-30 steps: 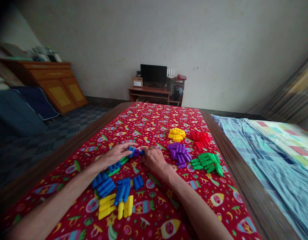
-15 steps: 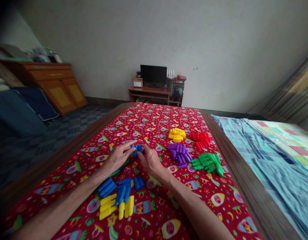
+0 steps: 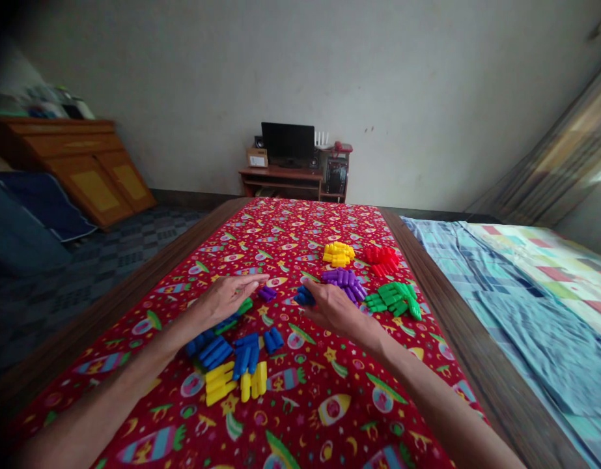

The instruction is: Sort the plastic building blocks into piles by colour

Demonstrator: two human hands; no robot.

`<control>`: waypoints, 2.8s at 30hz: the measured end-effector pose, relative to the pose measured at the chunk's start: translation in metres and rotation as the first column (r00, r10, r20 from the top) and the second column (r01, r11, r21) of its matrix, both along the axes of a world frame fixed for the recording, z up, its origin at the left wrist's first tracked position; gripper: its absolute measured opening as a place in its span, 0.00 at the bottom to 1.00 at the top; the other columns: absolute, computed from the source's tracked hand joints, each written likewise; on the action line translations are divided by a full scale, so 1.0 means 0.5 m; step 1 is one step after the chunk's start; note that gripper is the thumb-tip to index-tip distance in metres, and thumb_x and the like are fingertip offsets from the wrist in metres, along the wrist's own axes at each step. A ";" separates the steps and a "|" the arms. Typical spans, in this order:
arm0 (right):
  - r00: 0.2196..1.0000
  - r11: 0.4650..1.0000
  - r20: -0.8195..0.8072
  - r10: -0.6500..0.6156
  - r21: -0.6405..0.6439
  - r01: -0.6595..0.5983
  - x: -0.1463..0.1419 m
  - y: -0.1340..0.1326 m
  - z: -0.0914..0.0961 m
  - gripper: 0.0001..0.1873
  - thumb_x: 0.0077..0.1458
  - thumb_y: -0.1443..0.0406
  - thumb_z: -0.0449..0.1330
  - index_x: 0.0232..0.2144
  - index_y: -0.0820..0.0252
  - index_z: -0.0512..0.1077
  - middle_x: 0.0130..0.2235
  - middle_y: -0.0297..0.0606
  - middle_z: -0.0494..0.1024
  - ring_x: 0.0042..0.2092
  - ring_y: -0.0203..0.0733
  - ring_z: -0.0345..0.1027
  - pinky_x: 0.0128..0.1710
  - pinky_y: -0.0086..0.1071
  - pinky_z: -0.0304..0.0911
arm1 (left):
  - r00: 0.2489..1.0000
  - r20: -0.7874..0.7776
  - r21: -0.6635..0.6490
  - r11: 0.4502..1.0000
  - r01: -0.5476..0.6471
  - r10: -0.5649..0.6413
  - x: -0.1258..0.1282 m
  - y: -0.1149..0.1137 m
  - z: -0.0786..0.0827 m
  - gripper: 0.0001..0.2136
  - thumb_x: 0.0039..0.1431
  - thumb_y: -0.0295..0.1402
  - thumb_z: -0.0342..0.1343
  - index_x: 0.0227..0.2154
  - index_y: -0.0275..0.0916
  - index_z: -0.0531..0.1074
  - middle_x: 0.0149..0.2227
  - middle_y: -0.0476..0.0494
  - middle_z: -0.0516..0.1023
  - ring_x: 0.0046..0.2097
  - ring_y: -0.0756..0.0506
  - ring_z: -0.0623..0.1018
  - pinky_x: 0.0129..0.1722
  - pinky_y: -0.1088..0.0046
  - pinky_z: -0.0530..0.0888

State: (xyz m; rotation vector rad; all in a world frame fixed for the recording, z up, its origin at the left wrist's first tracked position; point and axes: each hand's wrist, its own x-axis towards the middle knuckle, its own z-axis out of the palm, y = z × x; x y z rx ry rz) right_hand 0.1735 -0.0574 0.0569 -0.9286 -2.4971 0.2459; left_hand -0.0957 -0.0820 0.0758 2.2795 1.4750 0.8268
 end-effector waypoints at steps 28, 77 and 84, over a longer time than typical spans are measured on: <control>0.949 0.972 0.282 0.145 0.137 -0.189 -0.122 -0.121 -0.048 0.12 0.57 0.74 0.53 0.44 0.64 0.69 0.40 0.43 0.75 0.42 0.40 0.68 0.47 0.33 0.63 | 0.986 -0.149 -0.001 0.997 0.082 -0.081 -0.001 -0.125 -0.103 0.18 0.50 0.19 0.52 0.43 0.39 0.75 0.45 0.42 0.77 0.48 0.44 0.76 0.51 0.69 0.72; 0.979 0.989 0.164 0.123 0.058 -0.134 -0.183 -0.118 -0.051 0.07 0.58 0.65 0.58 0.38 0.63 0.69 0.35 0.40 0.75 0.38 0.40 0.68 0.41 0.31 0.66 | 0.981 -0.188 0.052 0.998 -0.035 0.044 -0.060 -0.143 -0.140 0.23 0.59 0.35 0.50 0.58 0.40 0.64 0.54 0.39 0.74 0.54 0.40 0.75 0.54 0.62 0.72; 0.999 0.999 0.044 0.016 0.029 -0.017 -0.039 -0.113 0.013 0.05 0.61 0.67 0.54 0.35 0.61 0.70 0.33 0.38 0.75 0.34 0.36 0.66 0.34 0.28 0.61 | 0.991 -0.134 0.021 1.000 -0.020 0.023 -0.045 -0.148 -0.124 0.18 0.56 0.35 0.55 0.50 0.44 0.72 0.48 0.43 0.78 0.50 0.41 0.77 0.51 0.64 0.74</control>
